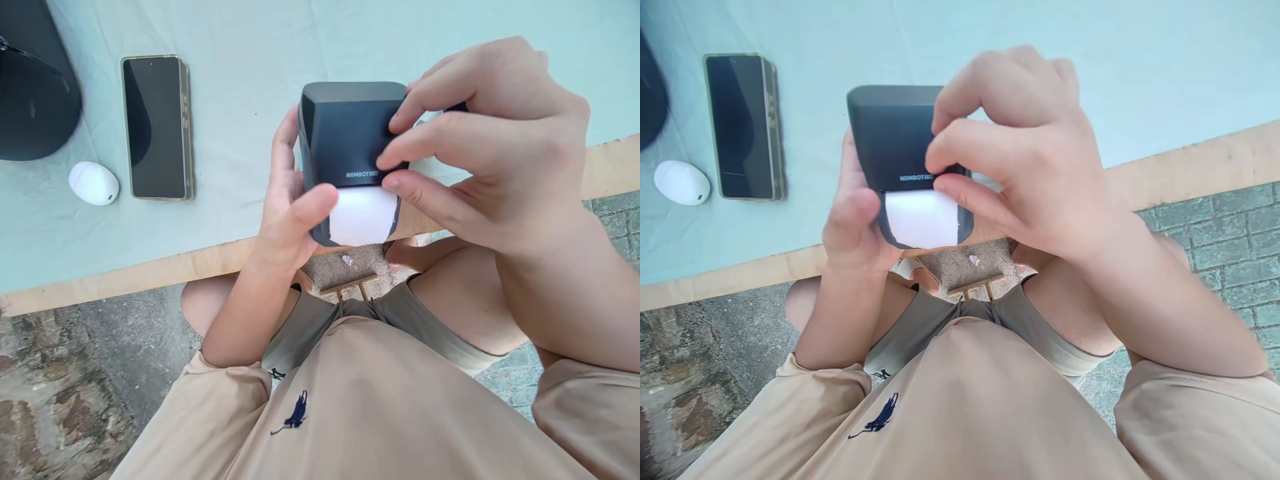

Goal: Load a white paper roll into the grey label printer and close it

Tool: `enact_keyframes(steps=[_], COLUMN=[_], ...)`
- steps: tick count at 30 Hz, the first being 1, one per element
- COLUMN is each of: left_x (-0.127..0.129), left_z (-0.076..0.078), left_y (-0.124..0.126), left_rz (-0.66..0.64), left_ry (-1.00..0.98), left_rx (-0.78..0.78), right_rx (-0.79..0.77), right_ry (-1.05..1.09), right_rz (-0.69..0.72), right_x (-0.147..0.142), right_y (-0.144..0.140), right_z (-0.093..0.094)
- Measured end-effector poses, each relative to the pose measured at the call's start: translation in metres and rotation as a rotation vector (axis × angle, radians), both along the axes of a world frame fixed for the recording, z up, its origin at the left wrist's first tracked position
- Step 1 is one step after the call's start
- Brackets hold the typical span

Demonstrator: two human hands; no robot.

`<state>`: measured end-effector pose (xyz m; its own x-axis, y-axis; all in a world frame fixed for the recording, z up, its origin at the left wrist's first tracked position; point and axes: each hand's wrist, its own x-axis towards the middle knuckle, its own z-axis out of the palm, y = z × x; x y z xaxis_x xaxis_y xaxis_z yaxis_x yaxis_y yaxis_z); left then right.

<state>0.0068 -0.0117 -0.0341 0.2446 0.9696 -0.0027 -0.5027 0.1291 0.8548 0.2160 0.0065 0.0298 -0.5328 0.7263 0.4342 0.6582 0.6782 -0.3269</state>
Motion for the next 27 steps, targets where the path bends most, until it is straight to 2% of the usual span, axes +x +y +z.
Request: enact_keyframes(steps=[1, 5, 8, 11, 15, 22, 25, 27], left_x=[0.001, 0.005, 0.008, 0.009, 0.007, 0.004, 0.006, 0.007], left_z=[0.001, -0.005, -0.005, 0.003, 0.008, 0.010, 0.012, 0.010], left_y=[0.001, 0.007, 0.003, -0.005, -0.007, -0.006, -0.007, -0.006], left_rz=[-0.032, 0.068, 0.046, 0.029, 0.017, -0.002, 0.012, 0.027], left_ry=[-0.032, -0.106, -0.003, 0.105, 0.098, 0.100, 0.168, 0.134], left_rx=[-0.038, 0.025, 0.018, -0.009, 0.023, -0.004, -0.068, -0.048], right_rx=[0.004, -0.028, -0.067, -0.106, -0.198, -0.194, -0.257, -0.302], right_ry=[0.004, -0.023, -0.056, -0.053, -0.094, -0.101, -0.098, -0.103], right_rz=[-0.001, 0.022, 0.001, -0.071, -0.082, -0.074, -0.109, -0.111], right_x=[-0.002, -0.007, -0.009, -0.009, -0.008, -0.010, -0.011, -0.011], right_y=[-0.002, -0.011, -0.017, -0.017, -0.014, -0.014, -0.011, -0.009], right_z=[0.002, 0.013, 0.019, 0.020, 0.018, 0.021, 0.024, 0.023])
